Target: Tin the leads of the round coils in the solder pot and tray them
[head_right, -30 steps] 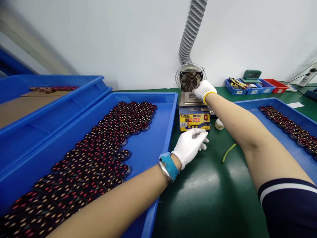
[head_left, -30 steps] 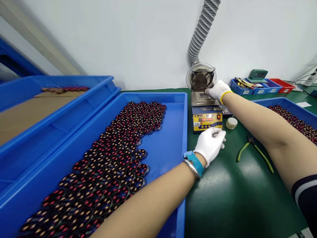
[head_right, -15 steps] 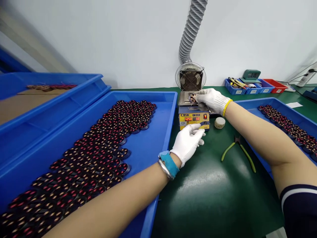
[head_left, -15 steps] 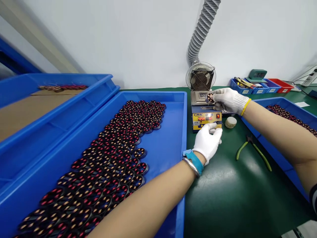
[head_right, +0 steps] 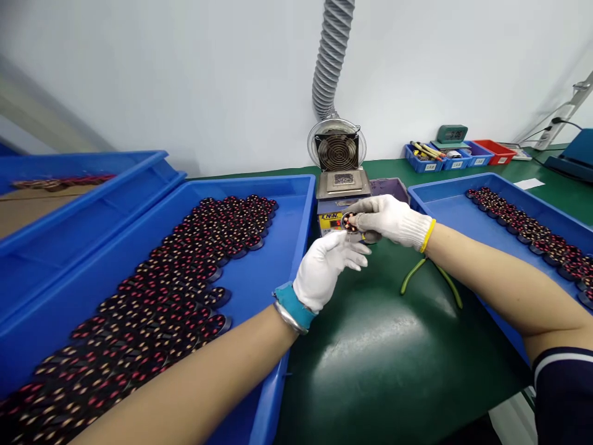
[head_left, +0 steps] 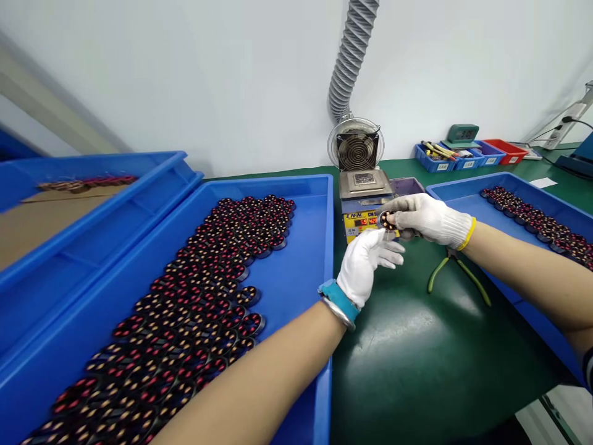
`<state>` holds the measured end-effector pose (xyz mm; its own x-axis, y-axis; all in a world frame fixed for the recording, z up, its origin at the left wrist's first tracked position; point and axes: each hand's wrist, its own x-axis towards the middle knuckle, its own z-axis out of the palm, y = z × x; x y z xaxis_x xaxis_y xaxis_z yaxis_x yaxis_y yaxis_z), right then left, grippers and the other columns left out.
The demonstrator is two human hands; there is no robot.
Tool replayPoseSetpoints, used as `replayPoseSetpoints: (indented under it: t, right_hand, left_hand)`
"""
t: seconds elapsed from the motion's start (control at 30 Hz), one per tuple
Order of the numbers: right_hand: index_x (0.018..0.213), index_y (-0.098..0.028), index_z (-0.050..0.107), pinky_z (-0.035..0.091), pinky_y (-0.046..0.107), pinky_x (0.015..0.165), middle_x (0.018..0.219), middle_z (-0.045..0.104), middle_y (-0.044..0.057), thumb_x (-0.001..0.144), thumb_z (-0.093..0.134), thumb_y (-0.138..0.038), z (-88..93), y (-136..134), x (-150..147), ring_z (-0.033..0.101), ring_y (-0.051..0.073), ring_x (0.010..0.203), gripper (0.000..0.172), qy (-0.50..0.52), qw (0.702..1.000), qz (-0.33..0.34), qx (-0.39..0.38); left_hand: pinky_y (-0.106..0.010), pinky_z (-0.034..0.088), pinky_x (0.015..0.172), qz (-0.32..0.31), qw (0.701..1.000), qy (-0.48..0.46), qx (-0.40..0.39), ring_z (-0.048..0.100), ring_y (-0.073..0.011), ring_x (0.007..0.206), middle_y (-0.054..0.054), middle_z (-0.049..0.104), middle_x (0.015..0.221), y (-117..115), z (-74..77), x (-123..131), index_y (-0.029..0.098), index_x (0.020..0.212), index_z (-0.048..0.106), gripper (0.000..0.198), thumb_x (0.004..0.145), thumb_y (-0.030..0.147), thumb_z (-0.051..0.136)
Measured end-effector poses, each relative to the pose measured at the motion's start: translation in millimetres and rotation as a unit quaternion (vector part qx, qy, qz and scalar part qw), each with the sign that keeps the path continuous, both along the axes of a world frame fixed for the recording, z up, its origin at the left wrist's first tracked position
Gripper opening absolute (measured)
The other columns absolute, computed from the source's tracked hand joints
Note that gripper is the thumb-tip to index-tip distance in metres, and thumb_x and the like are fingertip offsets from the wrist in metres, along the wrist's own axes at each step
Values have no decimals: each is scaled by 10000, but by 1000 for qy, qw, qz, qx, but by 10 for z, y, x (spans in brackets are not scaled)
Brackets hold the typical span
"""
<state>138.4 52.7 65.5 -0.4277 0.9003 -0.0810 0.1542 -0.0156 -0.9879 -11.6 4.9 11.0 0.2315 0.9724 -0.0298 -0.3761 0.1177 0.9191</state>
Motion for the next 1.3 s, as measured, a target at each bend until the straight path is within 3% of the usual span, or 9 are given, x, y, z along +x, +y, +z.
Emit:
replayPoseSetpoints:
  t: [0.13, 0.3, 0.43, 0.63, 0.9, 1.03, 1.13, 1.23, 1.3]
  right_hand:
    - [1200, -119, 563, 393, 162, 410, 734, 595, 15, 832, 610, -254, -145, -49, 104, 459, 54, 446, 394, 14, 999, 42, -8]
    - [1431, -112, 328, 352, 174, 402, 620, 534, -26, 887, 519, -286, -312, -145, 193, 446, 80, 443, 602, -17, 999, 48, -20]
    - [1394, -154, 404, 437, 202, 477, 796, 617, 28, 938, 435, -374, -337, -207, 242, 527, 95, 510, 507, -114, 990, -24, 76]
    - [1185, -182, 584, 486, 303, 806, 1134, 593, 58, 822, 601, -316, -382, -256, 322, 588, 198, 927, 388, -292, 871, -53, 391]
    - [1028, -151, 632, 418, 369, 882, 1031, 597, 107, 900, 488, -297, -369, -326, 211, 561, 238, 960, 242, -395, 777, -10, 490]
    - [929, -157, 619, 445, 355, 812, 942, 607, 88, 883, 472, -300, -312, -352, 175, 566, 226, 881, 210, -342, 863, -19, 370]
    - [806, -160, 545, 495, 311, 694, 765, 575, 36, 838, 445, -255, -259, -321, 168, 554, 153, 646, 141, -161, 984, 5, 71]
    - [743, -160, 477, 522, 334, 632, 666, 522, 5, 788, 410, -210, -229, -265, 187, 475, 110, 478, 95, -34, 989, 28, -139]
    - [760, -155, 511, 512, 317, 632, 681, 546, 16, 777, 454, -222, -245, -246, 210, 510, 127, 521, 89, -76, 995, 6, -58]
  left_hand:
    - [-239, 474, 545, 97, 993, 56, 36, 649, -149, 658, -51, 637, 958, -6, -32, 14, 145, 1039, 516, 453, 599, 172, 619]
    - [-253, 488, 549, -25, 990, 126, 55, 643, -145, 650, -60, 653, 920, -57, 4, 97, 134, 1136, 530, 497, 662, 190, 673]
    - [-263, 518, 600, 39, 989, 131, 54, 654, -152, 699, -66, 677, 917, -53, 6, 119, 128, 1058, 556, 443, 650, 173, 722]
    - [-298, 538, 702, 169, 972, 160, 44, 662, -158, 734, -56, 687, 855, 2, -34, 82, 132, 924, 549, 405, 592, 179, 776]
    - [-331, 541, 788, 179, 962, 196, 58, 679, -196, 838, -66, 698, 898, 2, -31, 73, 127, 906, 555, 501, 522, 268, 844]
    - [-316, 548, 778, 186, 955, 217, 77, 685, -184, 811, -48, 699, 868, -25, 2, 86, 137, 889, 550, 463, 536, 243, 831]
    - [-311, 554, 762, 210, 943, 233, 108, 687, -180, 800, -38, 697, 860, -41, 19, 84, 148, 894, 545, 437, 555, 216, 812]
    - [-314, 557, 765, 244, 931, 249, 109, 688, -181, 798, -39, 696, 849, -37, 28, 72, 149, 894, 543, 432, 566, 227, 814]
    - [-317, 558, 765, 251, 928, 253, 103, 690, -184, 797, -42, 695, 843, -31, 32, 66, 146, 891, 545, 437, 565, 237, 821]
